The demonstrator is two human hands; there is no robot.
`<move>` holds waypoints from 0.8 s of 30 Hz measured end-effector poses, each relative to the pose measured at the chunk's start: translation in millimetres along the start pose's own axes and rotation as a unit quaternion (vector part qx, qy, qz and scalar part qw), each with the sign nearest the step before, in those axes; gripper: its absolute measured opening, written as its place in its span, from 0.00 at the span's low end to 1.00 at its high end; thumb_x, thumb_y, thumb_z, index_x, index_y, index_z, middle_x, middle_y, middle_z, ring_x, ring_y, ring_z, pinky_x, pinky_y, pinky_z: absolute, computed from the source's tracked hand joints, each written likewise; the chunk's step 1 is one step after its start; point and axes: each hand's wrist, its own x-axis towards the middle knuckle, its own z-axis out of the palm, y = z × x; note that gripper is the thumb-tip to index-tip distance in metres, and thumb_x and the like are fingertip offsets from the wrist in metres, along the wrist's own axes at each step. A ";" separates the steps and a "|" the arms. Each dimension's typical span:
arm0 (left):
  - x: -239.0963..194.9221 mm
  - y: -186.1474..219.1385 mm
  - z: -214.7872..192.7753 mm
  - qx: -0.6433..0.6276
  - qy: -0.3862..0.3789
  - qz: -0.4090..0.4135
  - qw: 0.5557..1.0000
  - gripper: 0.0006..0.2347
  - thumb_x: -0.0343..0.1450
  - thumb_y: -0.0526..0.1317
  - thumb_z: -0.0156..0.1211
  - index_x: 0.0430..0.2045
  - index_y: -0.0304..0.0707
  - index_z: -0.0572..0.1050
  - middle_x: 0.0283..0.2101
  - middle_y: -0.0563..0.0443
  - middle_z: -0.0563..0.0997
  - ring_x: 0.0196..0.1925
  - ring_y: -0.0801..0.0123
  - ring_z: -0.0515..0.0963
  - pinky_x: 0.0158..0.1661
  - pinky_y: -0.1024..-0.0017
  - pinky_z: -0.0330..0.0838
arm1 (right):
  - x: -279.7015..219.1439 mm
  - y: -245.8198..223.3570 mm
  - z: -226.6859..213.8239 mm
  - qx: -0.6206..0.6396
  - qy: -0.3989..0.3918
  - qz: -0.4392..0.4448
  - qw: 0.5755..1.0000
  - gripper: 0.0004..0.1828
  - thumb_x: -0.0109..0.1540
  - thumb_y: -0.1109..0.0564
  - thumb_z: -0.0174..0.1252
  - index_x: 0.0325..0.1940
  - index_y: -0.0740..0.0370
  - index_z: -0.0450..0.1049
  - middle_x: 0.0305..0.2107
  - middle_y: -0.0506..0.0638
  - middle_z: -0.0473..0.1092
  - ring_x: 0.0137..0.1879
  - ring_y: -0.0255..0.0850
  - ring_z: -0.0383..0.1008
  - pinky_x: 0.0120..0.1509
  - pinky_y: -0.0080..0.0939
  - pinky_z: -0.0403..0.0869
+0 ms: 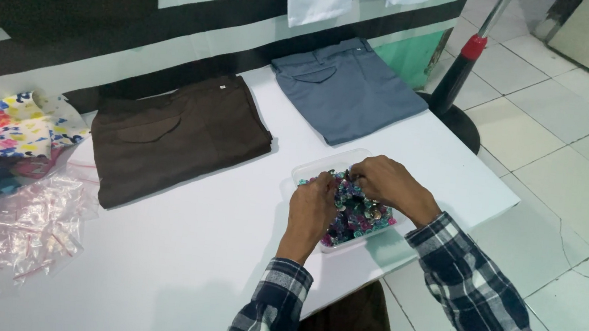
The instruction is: The person picks small orange buttons from a table and places them into a small clear plastic bag. They seal the bag and set it aside. The person then reaches into a container of colorful buttons, picks a few, and places them on the table.
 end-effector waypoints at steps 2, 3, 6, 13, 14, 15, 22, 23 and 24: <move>-0.9 1.9 -2.2 -0.048 -0.002 -0.012 0.999 0.07 0.74 0.34 0.53 0.43 0.38 0.76 0.37 0.41 0.84 0.40 0.52 0.85 0.41 0.65 0.81 | -8.2 -0.2 1.6 0.071 0.029 0.004 0.997 0.17 0.64 0.60 0.53 0.56 0.60 0.77 0.41 0.63 0.79 0.51 0.58 0.79 0.56 0.53 0.75; -1.0 2.7 -4.1 -0.098 -0.002 -0.024 0.995 0.08 0.74 0.34 0.53 0.44 0.37 0.76 0.39 0.41 0.84 0.41 0.52 0.85 0.41 0.64 0.81 | -11.6 -1.1 1.5 0.139 0.057 0.006 0.989 0.18 0.65 0.60 0.53 0.59 0.63 0.75 0.43 0.64 0.78 0.53 0.60 0.78 0.58 0.54 0.74; 1.3 -5.6 2.3 -0.196 0.054 0.005 0.979 0.07 0.71 0.32 0.57 0.40 0.38 0.77 0.37 0.43 0.85 0.42 0.51 0.85 0.43 0.62 0.79 | -21.1 -6.4 9.7 0.264 0.122 -0.006 0.957 0.17 0.62 0.61 0.60 0.56 0.61 0.77 0.41 0.65 0.79 0.52 0.63 0.78 0.57 0.57 0.75; -3.6 -1.5 2.5 -0.228 0.092 0.034 0.969 0.08 0.69 0.29 0.60 0.39 0.37 0.78 0.38 0.43 0.85 0.42 0.52 0.85 0.45 0.62 0.80 | -28.9 -15.7 26.5 0.258 0.174 -0.042 0.949 0.19 0.59 0.61 0.65 0.55 0.57 0.77 0.40 0.61 0.79 0.49 0.59 0.79 0.53 0.54 0.79; -4.5 -2.6 3.4 -0.235 0.100 0.046 0.966 0.07 0.69 0.30 0.61 0.39 0.37 0.78 0.38 0.43 0.85 0.42 0.53 0.85 0.45 0.62 0.80 | -27.7 -16.7 28.7 0.249 0.184 -0.037 0.950 0.20 0.59 0.60 0.65 0.55 0.55 0.77 0.39 0.59 0.79 0.49 0.57 0.79 0.53 0.52 0.79; -6.0 -4.4 4.1 -0.242 0.108 0.058 0.962 0.06 0.69 0.30 0.62 0.38 0.37 0.78 0.37 0.44 0.85 0.42 0.54 0.85 0.44 0.63 0.80 | -26.8 -18.6 31.5 0.240 0.194 -0.032 0.951 0.20 0.58 0.59 0.66 0.55 0.52 0.77 0.39 0.57 0.80 0.49 0.54 0.80 0.53 0.51 0.80; -18.7 -1.2 -11.0 -0.204 0.167 0.091 0.960 0.05 0.72 0.34 0.61 0.39 0.37 0.78 0.35 0.43 0.84 0.37 0.55 0.85 0.38 0.65 0.80 | -23.5 -21.8 34.8 0.189 0.240 -0.089 0.948 0.17 0.58 0.62 0.65 0.51 0.53 0.79 0.33 0.55 0.81 0.43 0.53 0.81 0.49 0.49 0.79; -23.6 1.4 -18.6 -0.192 0.186 0.097 0.959 0.05 0.72 0.34 0.61 0.39 0.37 0.78 0.34 0.44 0.84 0.36 0.56 0.85 0.37 0.67 0.80 | -24.2 -24.3 34.0 0.174 0.257 -0.090 0.946 0.15 0.60 0.60 0.65 0.51 0.52 0.79 0.32 0.54 0.80 0.42 0.51 0.81 0.47 0.48 0.79; -27.6 4.4 -25.2 -0.179 0.205 0.102 0.957 0.05 0.72 0.34 0.62 0.39 0.38 0.78 0.33 0.45 0.84 0.35 0.56 0.85 0.36 0.68 0.80 | -24.2 -25.6 33.2 0.159 0.275 -0.090 0.944 0.14 0.61 0.58 0.65 0.51 0.50 0.79 0.32 0.53 0.80 0.41 0.49 0.81 0.46 0.46 0.79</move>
